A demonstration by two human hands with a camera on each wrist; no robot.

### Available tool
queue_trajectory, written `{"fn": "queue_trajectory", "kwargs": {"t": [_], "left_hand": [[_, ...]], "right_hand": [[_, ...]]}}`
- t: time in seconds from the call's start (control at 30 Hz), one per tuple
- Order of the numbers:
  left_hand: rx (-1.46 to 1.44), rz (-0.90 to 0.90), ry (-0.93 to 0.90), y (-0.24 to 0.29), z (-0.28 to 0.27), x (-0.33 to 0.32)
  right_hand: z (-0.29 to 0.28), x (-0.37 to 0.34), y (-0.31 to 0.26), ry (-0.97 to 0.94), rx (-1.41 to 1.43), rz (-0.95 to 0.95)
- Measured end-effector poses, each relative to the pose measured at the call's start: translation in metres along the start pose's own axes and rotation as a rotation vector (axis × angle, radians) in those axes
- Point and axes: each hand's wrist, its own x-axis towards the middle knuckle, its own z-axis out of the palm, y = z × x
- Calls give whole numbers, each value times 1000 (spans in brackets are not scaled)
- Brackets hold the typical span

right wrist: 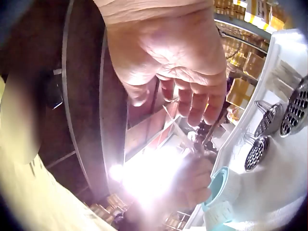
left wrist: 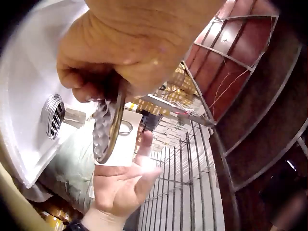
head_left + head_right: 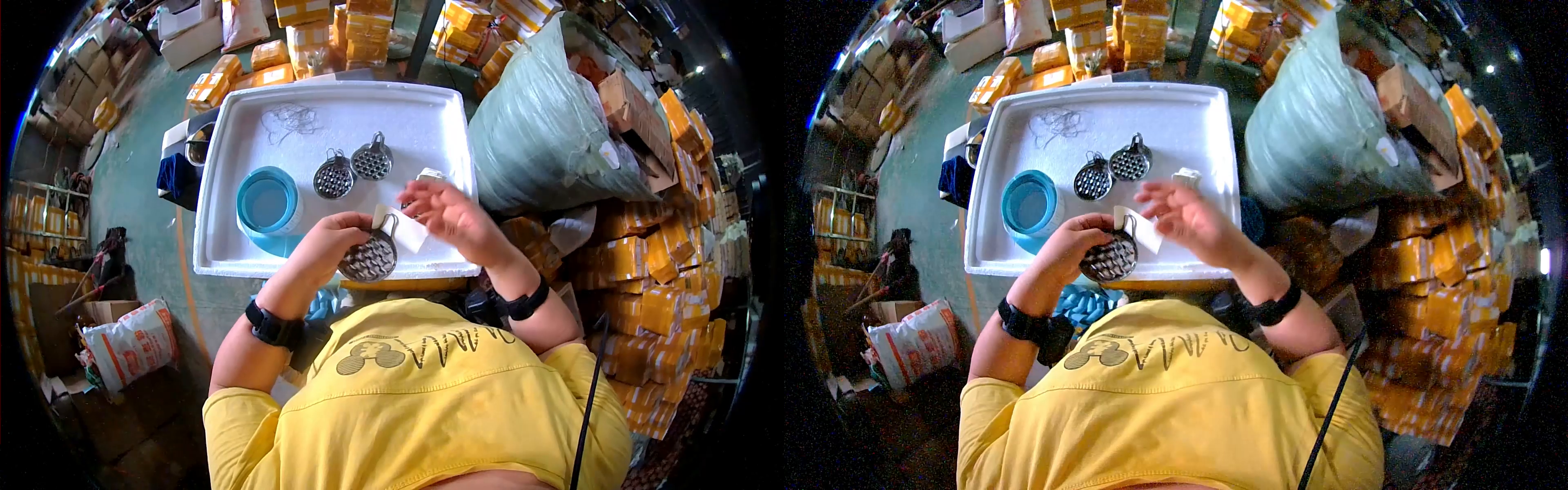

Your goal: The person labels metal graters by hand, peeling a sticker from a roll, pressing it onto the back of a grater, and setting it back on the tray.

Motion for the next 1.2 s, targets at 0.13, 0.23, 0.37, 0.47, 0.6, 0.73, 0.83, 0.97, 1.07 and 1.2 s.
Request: {"fn": "queue_trajectory", "kwargs": {"t": [0.13, 0.23, 0.37, 0.47, 0.6, 0.73, 0.83, 0.97, 1.07, 1.2], "left_hand": [[-39, -39, -58, 1, 0, -4], [-12, -44, -30, 2, 4, -6], [-23, -34, -24, -2, 6, -4], [-19, 1, -19, 2, 9, -8], [-24, 66, 8, -1, 8, -7], [-158, -5, -14, 4, 13, -14], [-170, -23, -69, 2, 9, -12], [-106, -3, -87, 0, 4, -8], [-50, 19, -54, 0, 4, -8], [-29, 30, -45, 3, 5, -9]], "right_hand": [[-15, 10, -17, -51, -572, -161], [-7, 15, -33, -252, -589, -194], [-5, 27, -26, -310, -670, -285], [-2, 30, -18, -183, -694, -350], [9, 31, -8, 54, -684, -304], [11, 31, -1, 115, -780, -290], [13, 31, -2, 114, -787, -280], [12, 31, -1, 91, -804, -300], [14, 30, -3, 101, -844, -308], [16, 30, -5, 128, -906, -346]]}}
